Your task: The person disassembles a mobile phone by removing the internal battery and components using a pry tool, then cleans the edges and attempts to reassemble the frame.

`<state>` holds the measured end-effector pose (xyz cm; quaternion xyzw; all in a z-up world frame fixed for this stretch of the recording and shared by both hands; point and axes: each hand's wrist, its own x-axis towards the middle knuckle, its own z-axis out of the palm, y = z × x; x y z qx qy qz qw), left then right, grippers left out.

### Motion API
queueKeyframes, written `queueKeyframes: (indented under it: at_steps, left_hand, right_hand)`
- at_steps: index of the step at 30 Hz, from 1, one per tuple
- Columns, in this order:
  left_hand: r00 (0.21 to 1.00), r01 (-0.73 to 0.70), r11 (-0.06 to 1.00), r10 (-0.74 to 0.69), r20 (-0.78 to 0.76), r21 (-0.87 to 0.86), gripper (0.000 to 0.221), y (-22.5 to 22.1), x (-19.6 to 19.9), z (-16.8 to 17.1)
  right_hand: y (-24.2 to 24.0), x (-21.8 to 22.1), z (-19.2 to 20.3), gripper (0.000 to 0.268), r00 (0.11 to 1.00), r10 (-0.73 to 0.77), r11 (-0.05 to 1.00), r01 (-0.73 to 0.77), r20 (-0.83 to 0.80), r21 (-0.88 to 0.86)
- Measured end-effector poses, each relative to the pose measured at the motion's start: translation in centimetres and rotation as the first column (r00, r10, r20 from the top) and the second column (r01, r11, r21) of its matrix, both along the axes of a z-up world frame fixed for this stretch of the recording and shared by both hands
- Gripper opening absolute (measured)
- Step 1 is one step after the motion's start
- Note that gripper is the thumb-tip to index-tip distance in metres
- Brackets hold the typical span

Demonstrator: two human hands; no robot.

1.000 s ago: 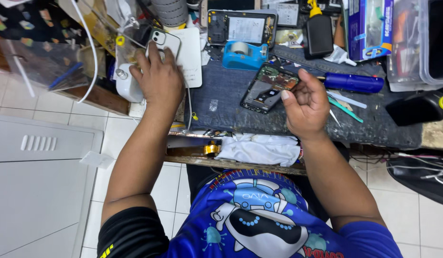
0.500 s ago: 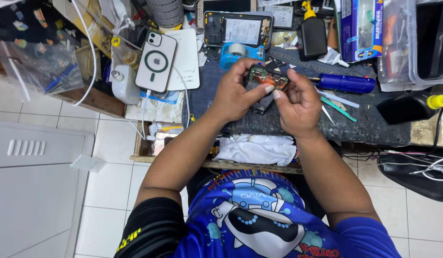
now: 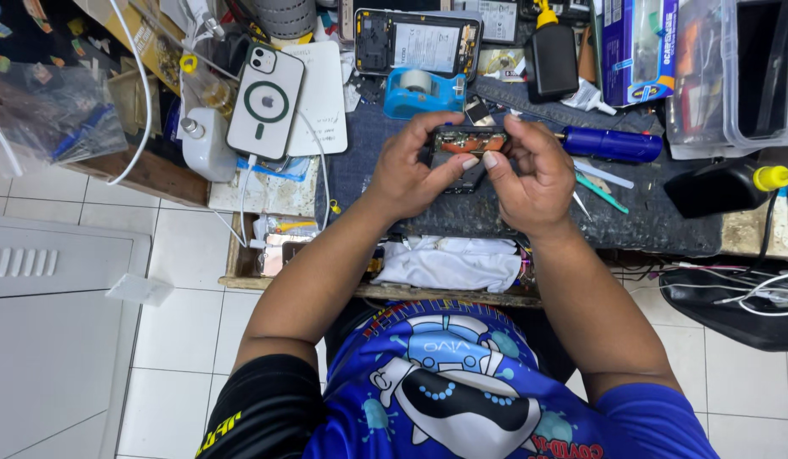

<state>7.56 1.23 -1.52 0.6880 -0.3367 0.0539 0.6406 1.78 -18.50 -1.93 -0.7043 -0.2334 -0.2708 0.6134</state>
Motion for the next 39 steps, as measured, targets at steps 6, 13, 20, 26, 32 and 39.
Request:
queueKeyframes:
  at_steps: [6, 13, 20, 26, 32, 39]
  left_hand:
    - [0.999, 0.005, 0.999, -0.008, 0.048, 0.049, 0.047, 0.3, -0.2, 0.2]
    - [0.996, 0.002, 0.996, -0.009, 0.089, 0.085, 0.045, 0.1, -0.5, 0.4]
    - [0.99, -0.006, 0.997, -0.004, 0.142, 0.072, 0.046, 0.1, -0.9, 0.7]
    - [0.999, 0.041, 0.999, -0.042, 0.028, 0.016, 0.043, 0.1, -0.8, 0.6]
    - [1.0, 0.005, 0.998, -0.006, 0.022, 0.058, 0.041, 0.3, -1.3, 0.7]
    - [0.999, 0.022, 0.999, -0.023, 0.029, 0.038, 0.04, 0.3, -1.2, 0.8]
  right_hand:
    - [-0.5, -0.3, 0.3, 0.046, 0.998, -0.055, 0.994, 0.054, -0.007, -0.098]
    - [-0.4, 0.1, 0.6, 0.047, 0.99, -0.111, 0.97, 0.126, 0.083, -0.21]
    - [-0.1, 0.0, -0.1, 0.046, 0.99, -0.106, 0.98, 0.12, 0.093, -0.16]
    - [-0.7, 0.6, 0.2, 0.046, 0.994, -0.078, 0.985, 0.089, 0.079, -0.151]
    - [-0.4, 0.6, 0.1, 0.045, 0.992, -0.085, 0.982, 0.098, 0.09, -0.161]
    - [-0.2, 0.4, -0.1, 0.044, 0.991, -0.091, 0.978, 0.108, 0.097, -0.177]
